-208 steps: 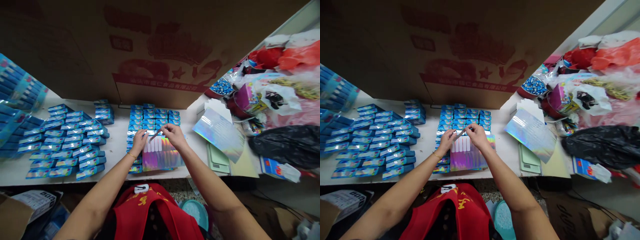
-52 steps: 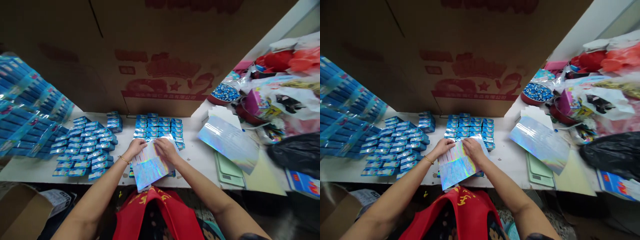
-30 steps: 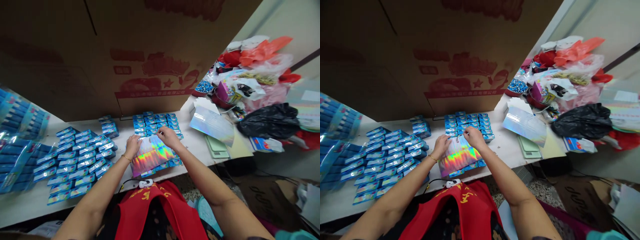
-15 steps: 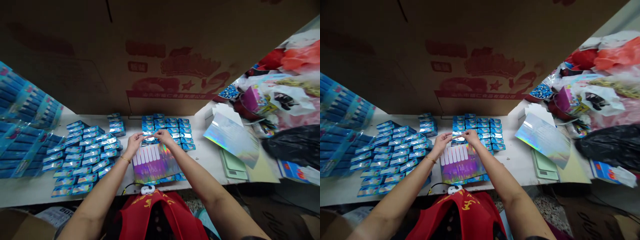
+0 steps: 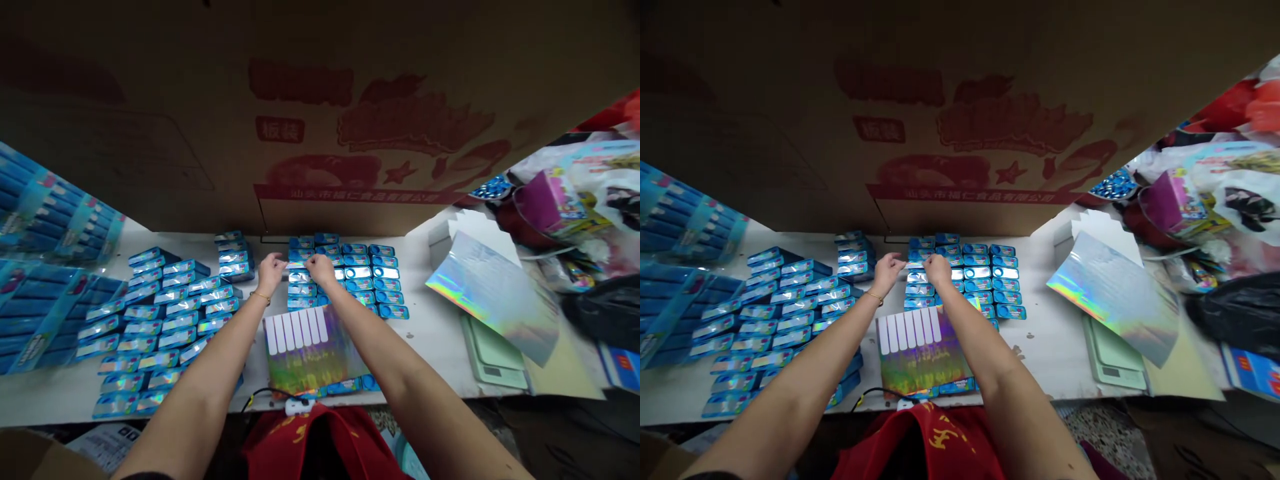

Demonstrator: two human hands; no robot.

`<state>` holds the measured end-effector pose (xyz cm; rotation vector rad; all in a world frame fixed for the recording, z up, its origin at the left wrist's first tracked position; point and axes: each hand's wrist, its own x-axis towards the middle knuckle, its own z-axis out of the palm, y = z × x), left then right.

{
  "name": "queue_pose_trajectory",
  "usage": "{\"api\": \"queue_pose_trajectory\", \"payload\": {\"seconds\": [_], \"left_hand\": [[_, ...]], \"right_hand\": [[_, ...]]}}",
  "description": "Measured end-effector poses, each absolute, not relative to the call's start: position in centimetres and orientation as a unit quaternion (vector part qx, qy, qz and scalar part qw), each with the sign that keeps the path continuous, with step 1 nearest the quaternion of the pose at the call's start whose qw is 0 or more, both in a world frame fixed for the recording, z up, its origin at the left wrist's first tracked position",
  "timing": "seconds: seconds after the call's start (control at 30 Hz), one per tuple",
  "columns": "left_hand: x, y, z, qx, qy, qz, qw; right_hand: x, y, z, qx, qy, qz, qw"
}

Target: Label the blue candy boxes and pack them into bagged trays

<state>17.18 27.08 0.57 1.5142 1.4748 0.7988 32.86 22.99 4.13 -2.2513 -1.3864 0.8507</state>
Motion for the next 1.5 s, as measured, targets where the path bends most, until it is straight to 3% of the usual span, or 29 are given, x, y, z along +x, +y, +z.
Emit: {"api": "queue_pose_trajectory", "payload": {"seconds": [0.3, 0.43, 0.67, 0.83, 1.07, 1.3, 1.4, 1.5], "left_hand": [[18.1, 26.3, -1.4, 0.558, 0.629, 0.302, 0.449], [16.0, 25.7, 0.7, 0.58, 0.634, 0.272, 0.433], [16.3, 19.3, 6.7, 0.801, 0.376, 0.061, 0.462], [18.4, 17.3, 6.5, 0.793, 0.388, 0.046, 0.467], [18.1, 18.1, 5.9, 0.776, 0.402, 0.073, 0.48], [18.7, 17.7, 5.4, 0.832, 0.412, 0.064, 0.367], [18.6, 17.9, 5.0, 0.815, 0.429, 0.074, 0.382], [18.4, 18.2, 4.6, 0.789, 0.433, 0.087, 0.426]], "right_hand": [[32.2, 21.7, 4.7, -0.802, -0.564, 0.169, 0.104], [34.5, 19.3, 6.2, -0.756, -0.635, 0.108, 0.117], [37.1, 12.0, 8.8, -0.607, -0.767, 0.138, 0.155], [36.9, 9.2, 6.3, -0.567, -0.814, 0.074, 0.101], [37.3, 8.1, 4.3, -0.53, -0.83, 0.055, 0.163], [37.3, 10.0, 12.5, -0.605, -0.7, 0.21, 0.314], [37.7, 11.7, 13.5, -0.611, -0.703, 0.236, 0.278], [37.5, 12.4, 10.7, -0.618, -0.745, 0.159, 0.191]]}}
